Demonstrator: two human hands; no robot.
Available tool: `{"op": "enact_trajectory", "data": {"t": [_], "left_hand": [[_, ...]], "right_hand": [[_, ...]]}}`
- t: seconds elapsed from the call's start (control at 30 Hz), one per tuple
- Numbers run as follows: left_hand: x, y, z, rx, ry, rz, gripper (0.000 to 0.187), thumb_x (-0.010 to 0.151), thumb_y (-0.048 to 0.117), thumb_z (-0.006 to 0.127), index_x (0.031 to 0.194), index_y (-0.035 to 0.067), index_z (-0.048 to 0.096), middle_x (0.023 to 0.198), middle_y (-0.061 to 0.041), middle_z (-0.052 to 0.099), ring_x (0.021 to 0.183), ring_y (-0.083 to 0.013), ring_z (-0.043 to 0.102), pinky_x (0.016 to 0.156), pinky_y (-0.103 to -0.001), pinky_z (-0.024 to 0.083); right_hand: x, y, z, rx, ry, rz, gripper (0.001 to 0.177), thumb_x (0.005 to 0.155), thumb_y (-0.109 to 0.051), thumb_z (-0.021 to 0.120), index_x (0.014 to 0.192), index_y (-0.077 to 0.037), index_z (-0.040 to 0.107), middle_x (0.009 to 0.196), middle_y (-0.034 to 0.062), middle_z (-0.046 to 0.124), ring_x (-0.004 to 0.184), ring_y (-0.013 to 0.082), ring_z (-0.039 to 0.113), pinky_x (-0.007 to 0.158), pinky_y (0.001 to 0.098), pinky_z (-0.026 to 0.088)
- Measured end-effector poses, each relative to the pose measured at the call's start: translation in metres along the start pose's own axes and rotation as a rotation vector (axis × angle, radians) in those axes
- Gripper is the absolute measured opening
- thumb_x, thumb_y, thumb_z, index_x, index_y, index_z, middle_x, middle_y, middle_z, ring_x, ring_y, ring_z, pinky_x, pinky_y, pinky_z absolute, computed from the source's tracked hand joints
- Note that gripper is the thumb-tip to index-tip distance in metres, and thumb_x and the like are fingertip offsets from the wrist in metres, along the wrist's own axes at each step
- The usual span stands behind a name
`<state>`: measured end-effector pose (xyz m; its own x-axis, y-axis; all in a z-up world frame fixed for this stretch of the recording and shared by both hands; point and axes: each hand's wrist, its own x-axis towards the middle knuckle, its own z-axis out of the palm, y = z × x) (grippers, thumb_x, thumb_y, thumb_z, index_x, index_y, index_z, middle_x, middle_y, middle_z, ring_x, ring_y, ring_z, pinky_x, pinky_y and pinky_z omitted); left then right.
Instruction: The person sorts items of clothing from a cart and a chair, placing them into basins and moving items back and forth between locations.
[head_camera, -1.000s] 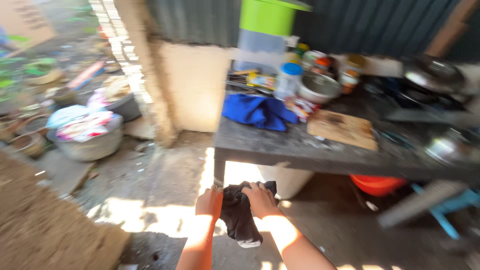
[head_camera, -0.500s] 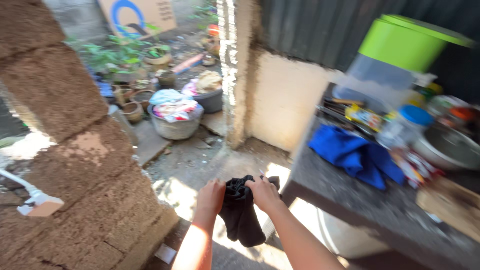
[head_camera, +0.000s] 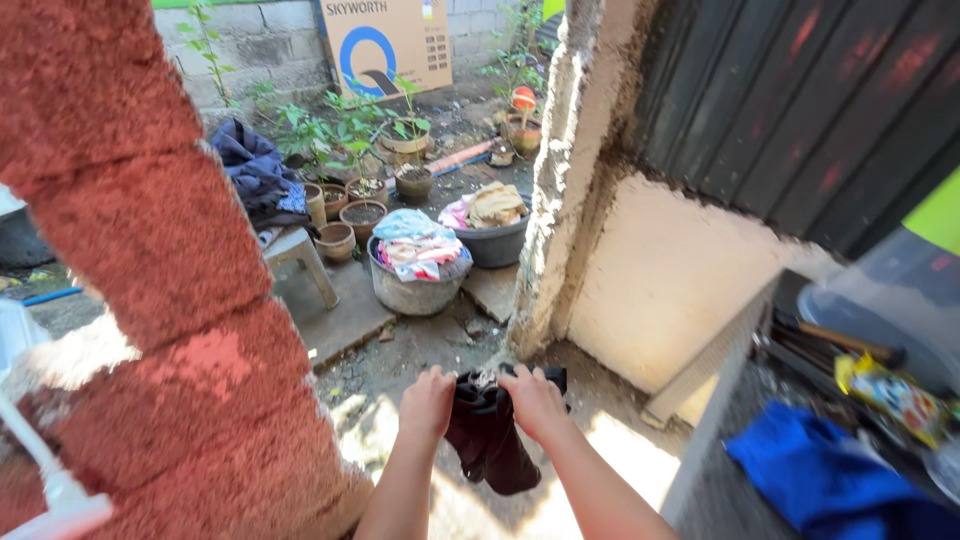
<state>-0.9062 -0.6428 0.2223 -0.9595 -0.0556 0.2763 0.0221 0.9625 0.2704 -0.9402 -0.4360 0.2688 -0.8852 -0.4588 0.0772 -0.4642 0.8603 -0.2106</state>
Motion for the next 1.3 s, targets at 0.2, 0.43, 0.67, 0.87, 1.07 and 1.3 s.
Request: {"op": "enact_trajectory", "data": {"t": [0.2,0.43,0.67,0.87,1.07,1.3], "left_hand": [[0.067,-0.03,0.008,-0.104,-0.022,-0.082,0.016,0.089,0.015,0.057,0.1,0.012,0.068,0.106,-0.017,0.062,0.097,-0.0375,0.066,0.083,-0.044,0.056],[0.155,-0.088,0.054,-0.029,-0.056,0.053,0.016,0.097,0.02,0.054,0.096,0.01,0.067,0.104,-0.014,0.064,0.099,-0.0328,0.065,0.082,-0.044,0.056],[0.249,-0.135,0.072,0.039,-0.013,0.088,0.017,0.097,0.022,0.054,0.096,0.01,0.065,0.101,-0.013,0.063,0.096,-0.0313,0.066,0.079,-0.044,0.057],[0.32,-0.163,0.081,0.07,-0.019,0.051,0.012,0.094,0.018,0.056,0.097,0.01,0.065,0.101,-0.013,0.063,0.096,-0.0307,0.066,0.078,-0.044,0.057],[0.393,-0.186,0.104,0.077,-0.046,-0.056,0.012,0.091,0.014,0.056,0.098,0.01,0.065,0.105,-0.012,0.063,0.099,-0.0303,0.066,0.079,-0.043,0.057],[0.468,-0.209,0.138,0.062,-0.01,-0.203,0.015,0.092,0.014,0.054,0.101,0.011,0.066,0.105,-0.011,0.064,0.101,-0.0301,0.065,0.081,-0.043,0.057]], "right_hand": [[0.077,0.011,0.023,-0.019,-0.074,0.028,0.041,0.087,0.0,0.061,0.12,-0.023,0.069,0.12,0.0081,0.062,0.115,0.0333,0.058,0.096,0.0464,0.051],[0.171,0.016,0.053,-0.082,-0.117,0.047,0.046,0.081,-0.003,0.065,0.122,-0.025,0.067,0.123,0.009,0.06,0.118,0.0347,0.056,0.099,0.0462,0.049],[0.276,0.025,0.064,-0.018,-0.091,0.052,0.033,0.09,-0.011,0.06,0.119,-0.025,0.066,0.127,0.0079,0.056,0.118,0.0355,0.054,0.097,0.0494,0.05],[0.361,0.049,0.082,-0.027,0.081,-0.057,0.036,0.086,-0.007,0.059,0.119,-0.022,0.065,0.122,0.009,0.058,0.114,0.0343,0.057,0.091,0.0469,0.054],[0.453,0.07,0.085,-0.03,0.007,-0.129,0.04,0.081,-0.004,0.061,0.117,-0.021,0.066,0.117,0.0092,0.058,0.112,0.0338,0.057,0.091,0.0461,0.053],[0.555,0.095,0.099,0.014,-0.039,-0.245,0.038,0.084,-0.004,0.061,0.118,-0.021,0.066,0.117,0.0089,0.059,0.111,0.0345,0.058,0.092,0.0458,0.052]]}}
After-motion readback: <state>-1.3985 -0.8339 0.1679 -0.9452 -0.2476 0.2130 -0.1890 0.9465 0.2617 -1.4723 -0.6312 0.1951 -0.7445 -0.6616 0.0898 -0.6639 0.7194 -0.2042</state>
